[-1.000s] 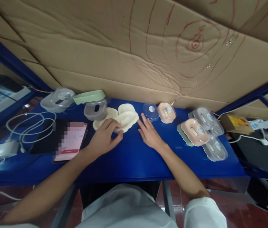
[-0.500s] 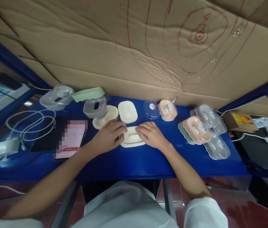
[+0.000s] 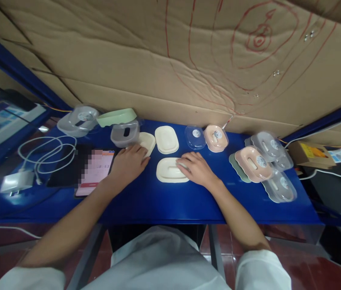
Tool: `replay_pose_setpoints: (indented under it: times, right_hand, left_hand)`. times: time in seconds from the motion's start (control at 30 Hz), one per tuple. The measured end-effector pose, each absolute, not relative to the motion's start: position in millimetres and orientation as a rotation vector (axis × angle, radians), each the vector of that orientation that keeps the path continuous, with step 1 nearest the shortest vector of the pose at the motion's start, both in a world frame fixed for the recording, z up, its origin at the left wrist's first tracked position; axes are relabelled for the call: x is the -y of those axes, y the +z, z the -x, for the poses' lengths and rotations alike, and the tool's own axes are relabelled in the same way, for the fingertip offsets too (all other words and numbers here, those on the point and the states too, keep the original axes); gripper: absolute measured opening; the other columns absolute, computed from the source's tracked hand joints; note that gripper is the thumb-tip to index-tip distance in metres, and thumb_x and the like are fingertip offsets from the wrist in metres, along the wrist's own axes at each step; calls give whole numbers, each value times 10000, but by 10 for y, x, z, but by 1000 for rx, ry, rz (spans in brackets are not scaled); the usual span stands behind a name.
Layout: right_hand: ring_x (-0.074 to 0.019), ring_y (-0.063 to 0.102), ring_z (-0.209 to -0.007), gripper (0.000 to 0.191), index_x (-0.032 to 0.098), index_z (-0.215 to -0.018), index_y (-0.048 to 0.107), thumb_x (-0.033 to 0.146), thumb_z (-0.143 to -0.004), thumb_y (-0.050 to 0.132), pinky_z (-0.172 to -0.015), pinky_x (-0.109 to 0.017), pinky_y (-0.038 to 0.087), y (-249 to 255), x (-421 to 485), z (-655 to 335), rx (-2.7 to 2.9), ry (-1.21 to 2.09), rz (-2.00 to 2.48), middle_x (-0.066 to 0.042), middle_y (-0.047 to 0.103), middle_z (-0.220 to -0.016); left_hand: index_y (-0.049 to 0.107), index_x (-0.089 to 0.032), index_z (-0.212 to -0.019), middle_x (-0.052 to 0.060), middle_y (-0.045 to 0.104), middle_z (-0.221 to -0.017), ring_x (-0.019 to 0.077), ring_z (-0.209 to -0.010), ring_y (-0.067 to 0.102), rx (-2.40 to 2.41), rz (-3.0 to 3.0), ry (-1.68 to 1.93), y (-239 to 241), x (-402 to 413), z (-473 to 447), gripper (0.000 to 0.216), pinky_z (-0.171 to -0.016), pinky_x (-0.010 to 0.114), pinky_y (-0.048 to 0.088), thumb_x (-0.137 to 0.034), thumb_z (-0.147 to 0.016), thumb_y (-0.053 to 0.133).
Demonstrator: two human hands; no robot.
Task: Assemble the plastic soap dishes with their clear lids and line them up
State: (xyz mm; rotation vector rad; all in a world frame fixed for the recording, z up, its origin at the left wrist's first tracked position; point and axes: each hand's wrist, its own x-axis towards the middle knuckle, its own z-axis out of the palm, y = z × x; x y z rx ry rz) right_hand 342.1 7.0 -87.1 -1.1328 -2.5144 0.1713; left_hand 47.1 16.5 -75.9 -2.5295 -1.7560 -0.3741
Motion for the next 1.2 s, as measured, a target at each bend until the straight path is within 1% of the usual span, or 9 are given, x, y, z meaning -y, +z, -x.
replay_pose_setpoints:
  times: [0.27,0.43,0.5,0.7,0.83,0.93,1.03,1.13,1.2]
  right_hand:
    - [-250,677,-1078,350,222,-1266,755,400,-1142,481,-909,-419,488,-899,-90,-3427,2493,213,1127,-100,765,-1190]
    - [-252,673,-1082,346,213,-1269,753,400,-1139,492,-915,-418,476,-858,-57,-3407,2509,171,1104,-100,772,-1190]
    - [-253,674,-1088,341,222,-1278,749,403,-1138,496,-925,-420,476,-842,-37,-3393,2518,173,1099,-99,773,-1197]
    - [-268,682,-1131,340,221,-1288,743,407,-1134,504,-954,-439,506,-860,-15,-3345,2532,189,1108,-107,764,-1232]
    - [-289,666,-1256,416,263,-1488,618,429,-1126,498,-1066,-491,544,-826,-28,-3370,2471,312,1138,-113,723,-1358]
    - [-332,550,-1462,596,279,-1608,491,524,-1072,582,-1206,-561,486,-706,-15,-3455,2292,237,1190,-134,590,-1561]
    - [-364,478,-1533,650,312,-1571,552,590,-1000,691,-1262,-602,418,-566,47,-3525,2297,170,1188,-113,523,-1638]
    - [-331,561,-1463,478,350,-1461,663,513,-1015,712,-1226,-570,445,-519,124,-3509,2499,319,1087,-68,627,-1549]
    - [-321,580,-1445,488,352,-1458,671,507,-1000,738,-1200,-548,468,-554,158,-3460,2598,418,1056,-66,650,-1523]
  left_hand:
    - [740,-173,-1067,159,743,-1112,340,-1030,717,1624,2671,-509,-697,-156,-474,263,-884,464,562,-318,-1057,521]
    - [612,-147,-1426,262,611,-1449,469,-1274,608,1815,2312,-642,-656,-241,-373,437,-974,597,505,-278,-1012,565]
    - [577,-131,-1467,290,569,-1506,509,-1317,573,1878,2243,-631,-684,-286,-328,509,-974,636,494,-266,-977,593]
    - [696,-161,-1270,231,732,-1265,457,-1232,660,2014,2285,-597,-719,-326,-282,327,-1019,637,476,-225,-984,551]
    - [671,-162,-1334,197,737,-1311,409,-1220,686,1895,2452,-793,-648,-238,-357,356,-1045,594,502,-255,-1019,535]
    - [656,-194,-1349,145,725,-1356,331,-1291,667,1512,2815,-961,-618,-137,-441,337,-1130,522,500,-237,-1044,520]
    - [658,-221,-1327,108,722,-1351,266,-1306,660,1086,3170,-918,-623,-43,-509,315,-1153,446,494,-187,-1039,534]
    - [673,-231,-1254,87,728,-1289,261,-1225,685,957,3275,-735,-633,14,-548,268,-1102,445,495,-180,-1000,605]
    - [669,-231,-1229,82,713,-1278,274,-1218,676,980,3274,-643,-635,28,-566,268,-1084,457,481,-205,-962,668]
